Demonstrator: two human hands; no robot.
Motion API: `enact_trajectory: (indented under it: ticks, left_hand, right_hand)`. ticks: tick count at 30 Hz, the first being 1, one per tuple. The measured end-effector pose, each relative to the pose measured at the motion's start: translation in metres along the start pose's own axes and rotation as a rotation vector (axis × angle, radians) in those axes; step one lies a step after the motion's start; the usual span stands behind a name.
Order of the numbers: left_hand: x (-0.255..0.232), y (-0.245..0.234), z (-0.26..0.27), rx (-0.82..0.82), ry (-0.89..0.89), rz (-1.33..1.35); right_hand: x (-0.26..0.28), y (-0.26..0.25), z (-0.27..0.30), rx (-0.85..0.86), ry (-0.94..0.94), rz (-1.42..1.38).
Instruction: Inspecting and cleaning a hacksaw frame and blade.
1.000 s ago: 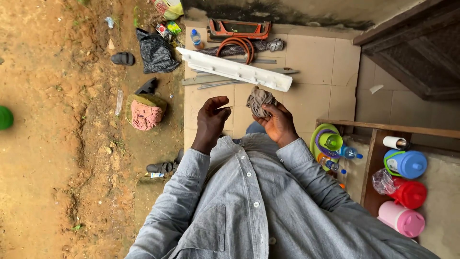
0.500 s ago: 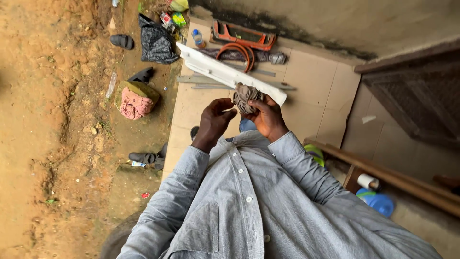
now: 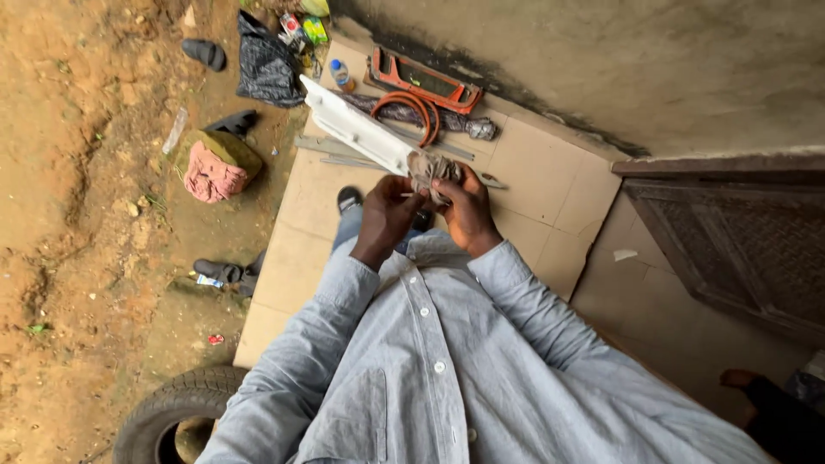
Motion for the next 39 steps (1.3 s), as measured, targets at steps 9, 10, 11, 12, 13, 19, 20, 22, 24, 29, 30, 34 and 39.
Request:
enact_trajectory:
  ticks: [9, 10, 11, 12, 13, 19, 20, 22, 24, 29, 30, 34, 39]
  left_hand:
    - [0.012, 0.002, -0.052, 0.028, 0.086, -0.133]
    - [0.002, 0.005, -0.061, 0.032, 0.086, -0.137]
    - [0.002, 0.005, -0.057, 0.026, 0.04, -0.139]
    - [0.002, 0.005, -0.054, 0.021, -0.005, -0.142]
    - [0.016, 0.003, -0.054, 0.017, -0.019, -0.146]
    - [0.011, -0.001, -0.077, 0.023, 0.007, 0.006]
    - [0.012, -0.002, -0.079, 0.007, -0.021, -0.04]
    - [0.017, -0.003, -0.09, -0.004, -0.058, -0.087]
    - [0.028, -0.005, -0.107, -0.033, -0.107, -0.061]
    - [0.062, -0.003, -0.151, -0.12, -0.058, -0.105]
    - [0.066, -0.004, -0.16, -0.148, -0.026, -0.14]
    - [0.085, -0.002, -0.207, -0.188, -0.023, -0.154]
    - [0.171, -0.007, -0.268, -0.239, -0.007, -0.16]
  right_hand:
    - [0.02, 0.005, -0.017, -0.052, -0.046, 0.054]
    - [0.016, -0.002, -0.036, -0.055, -0.047, 0.05]
    - [0.013, -0.013, -0.043, -0.07, -0.113, 0.05]
    - [0.009, -0.023, -0.049, -0.085, -0.179, 0.052]
    - [0.013, -0.019, -0.045, -0.089, -0.165, 0.05]
    - [0.017, -0.012, -0.07, -0.209, -0.041, 0.023]
    - [0.016, -0.013, -0.078, -0.224, -0.053, 0.057]
    - [0.006, -0.021, -0.097, -0.246, -0.059, 0.091]
    - [-0.01, -0.035, -0.121, -0.305, -0.069, 0.155]
    - [-0.046, -0.057, -0.185, -0.364, -0.054, 0.281]
    - [-0.048, -0.056, -0.197, -0.357, -0.081, 0.315]
    - [-0.081, -0.078, -0.263, -0.388, -0.193, 0.537]
    - [-0.124, -0.105, -0.347, -0.301, -0.707, 1.232]
Point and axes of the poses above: each hand's wrist, its own z-axis away from the middle knuckle, its own y-axis out of the palm, x = y × z, the point moved 9 cm from there along -z, towards the middle knuckle, and after that the axes turned 7 degrees about -x, right-handed, at the moved point
